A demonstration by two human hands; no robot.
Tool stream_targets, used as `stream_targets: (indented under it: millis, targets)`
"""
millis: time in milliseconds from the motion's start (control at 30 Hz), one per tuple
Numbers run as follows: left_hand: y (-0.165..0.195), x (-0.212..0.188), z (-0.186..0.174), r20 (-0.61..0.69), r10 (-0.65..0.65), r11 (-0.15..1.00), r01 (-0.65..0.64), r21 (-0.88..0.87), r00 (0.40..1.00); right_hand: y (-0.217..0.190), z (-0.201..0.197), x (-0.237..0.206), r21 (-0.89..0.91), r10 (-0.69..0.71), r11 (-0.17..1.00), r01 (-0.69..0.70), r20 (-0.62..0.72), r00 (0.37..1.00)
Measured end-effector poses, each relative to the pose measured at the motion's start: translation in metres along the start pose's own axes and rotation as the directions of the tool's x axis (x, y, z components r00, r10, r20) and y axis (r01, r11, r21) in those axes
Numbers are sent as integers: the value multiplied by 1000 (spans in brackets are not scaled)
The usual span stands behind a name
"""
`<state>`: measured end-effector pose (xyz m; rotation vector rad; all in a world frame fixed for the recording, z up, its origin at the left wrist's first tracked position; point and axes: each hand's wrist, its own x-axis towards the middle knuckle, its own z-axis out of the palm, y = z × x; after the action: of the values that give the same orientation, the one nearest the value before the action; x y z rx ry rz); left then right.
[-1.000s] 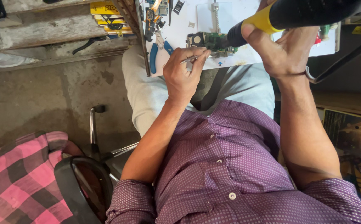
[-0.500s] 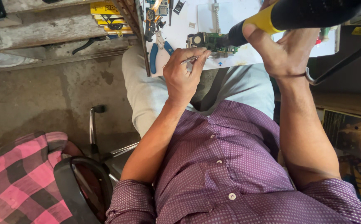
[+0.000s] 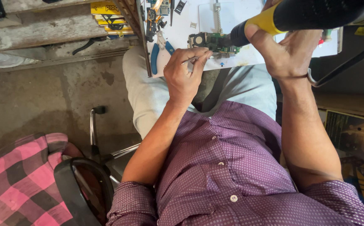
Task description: The person uses a hot air gun and tweezers to heat and remove a component from a small circuit board. They then use a toothbrush to clean the board surface.
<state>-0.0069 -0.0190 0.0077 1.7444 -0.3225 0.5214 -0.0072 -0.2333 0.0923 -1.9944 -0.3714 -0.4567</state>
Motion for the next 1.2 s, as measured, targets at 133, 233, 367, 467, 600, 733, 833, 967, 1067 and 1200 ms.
stream_targets:
  millis: [133,233,367,467,600,733,833,967,1067,1200]
  targets:
    - [0,0,-1,9,-25,1000,25,-11,1000,-1,0,-1,-19,30,999,-31,-9,999]
    - [-1,-1,-1,9,-27,1000,27,-2,1000,-2,1,0,-1,38,999,-38,-14,999]
    - [-2,-1,-1,8,-32,999,32,-10,999,-5,2,2,28,44,999,-44,-20,999]
    - [-3,-1,0,3,-40,999,40,-22,999,-8,2,3,-15,53,998,-54,-19,998]
    - [-2,0,-4,-4,-73,997,73,-3,997,-11,3,1,38,117,993,-115,-63,991]
    - [-4,8,-14,45,-64,995,67,-76,997,-14,1,3,23,136,991,-135,-71,988]
    - [-5,13,-18,89,-61,994,69,-90,994,-15,0,7,15,117,993,-116,-60,991]
    - [-5,14,-16,136,-97,989,111,-101,986,-12,-1,5,1,100,995,-100,-39,994]
    - [-6,15,-16,150,-96,989,111,-96,984,-7,-3,2,15,94,996,-93,-41,995]
    - [-8,16,-14,156,-95,981,119,-155,983,0,-6,-3,-5,50,999,-50,-34,998]
